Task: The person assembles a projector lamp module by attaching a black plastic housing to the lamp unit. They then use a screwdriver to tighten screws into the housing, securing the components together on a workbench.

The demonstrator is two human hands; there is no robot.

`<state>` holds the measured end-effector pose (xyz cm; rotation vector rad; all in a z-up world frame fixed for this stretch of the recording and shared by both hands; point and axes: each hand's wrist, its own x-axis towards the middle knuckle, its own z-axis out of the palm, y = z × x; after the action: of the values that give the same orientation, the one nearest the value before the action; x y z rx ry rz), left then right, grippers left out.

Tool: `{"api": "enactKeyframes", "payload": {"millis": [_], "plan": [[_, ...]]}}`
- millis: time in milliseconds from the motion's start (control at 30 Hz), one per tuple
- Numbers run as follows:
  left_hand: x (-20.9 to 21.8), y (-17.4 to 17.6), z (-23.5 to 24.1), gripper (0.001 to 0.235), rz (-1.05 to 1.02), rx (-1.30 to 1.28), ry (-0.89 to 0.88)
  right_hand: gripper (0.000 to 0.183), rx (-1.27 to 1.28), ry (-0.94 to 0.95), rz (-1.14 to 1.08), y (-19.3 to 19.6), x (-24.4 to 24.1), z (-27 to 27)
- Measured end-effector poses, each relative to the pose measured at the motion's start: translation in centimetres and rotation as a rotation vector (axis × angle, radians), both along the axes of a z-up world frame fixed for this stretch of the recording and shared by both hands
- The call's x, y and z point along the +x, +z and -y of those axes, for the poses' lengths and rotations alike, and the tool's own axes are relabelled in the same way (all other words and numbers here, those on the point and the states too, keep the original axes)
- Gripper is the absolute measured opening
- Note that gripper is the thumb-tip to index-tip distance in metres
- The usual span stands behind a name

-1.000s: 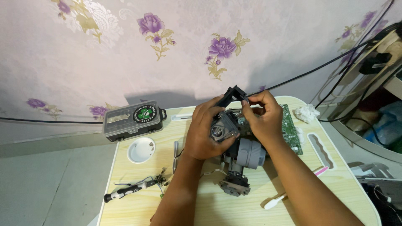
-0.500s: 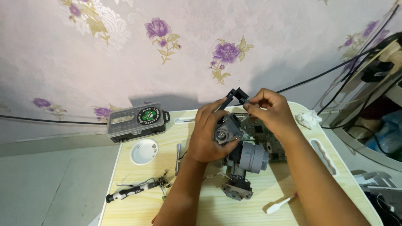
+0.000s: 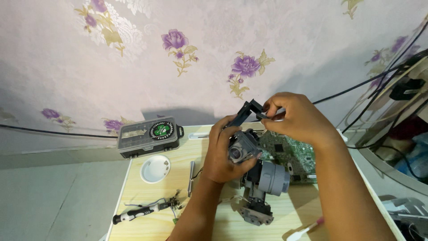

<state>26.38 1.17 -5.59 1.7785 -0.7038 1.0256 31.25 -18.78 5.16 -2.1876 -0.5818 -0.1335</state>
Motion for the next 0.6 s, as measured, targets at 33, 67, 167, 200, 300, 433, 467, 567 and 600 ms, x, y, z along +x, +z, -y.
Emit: {"api": "enactKeyframes", "payload": {"millis": [33, 67, 167, 200, 300, 433, 467, 567, 600], "plan": [[0.1, 0.0, -0.1, 0.067, 0.003, -0.002, 0.001, 0.031, -0.002, 0.001, 0.003, 0.3, 0.0, -0.1], [0.2, -0.1, -0.1, 0.067, 0.001, -0.012, -0.006, 0.029, -0.002, 0.019, 0.017, 0.5, -0.1, -0.1], [0.1, -0.4, 0.0, 0.067, 0.013, -0.023, 0.004, 0.027, 0.009, 0.041, 0.032, 0.6, 0.2, -0.3], [0.1, -0.5, 0.2, 0.067, 0.020, -0.026, 0.025, 0.028, 0.020, 0.049, 0.025, 0.5, 0.5, -0.2], [0.5, -0.6, 0.2, 0.068, 0.022, -0.039, 0.029, 0.024, 0.031, 0.057, 0.012, 0.3, 1.2, -0.4], [0.5, -0.8, 0.0, 0.069, 0.004, -0.056, 0.043, 0.032, 0.067, 0.040, 0.006, -0.5, 1.6, -1.0], [0.5, -0.9, 0.0, 0.069, 0.003, -0.062, 0.052, 0.031, 0.085, 0.032, 0.003, -0.6, 1.5, -1.2], [0.4, -0.9, 0.0, 0.067, 0.017, -0.065, 0.078, 0.031, 0.129, 0.020, -0.005, -1.6, 1.9, -1.3], [0.5, -0.7, 0.0, 0.066, 0.038, -0.062, 0.094, 0.032, 0.156, 0.016, -0.004, -1.8, 2.2, -1.2]]}}
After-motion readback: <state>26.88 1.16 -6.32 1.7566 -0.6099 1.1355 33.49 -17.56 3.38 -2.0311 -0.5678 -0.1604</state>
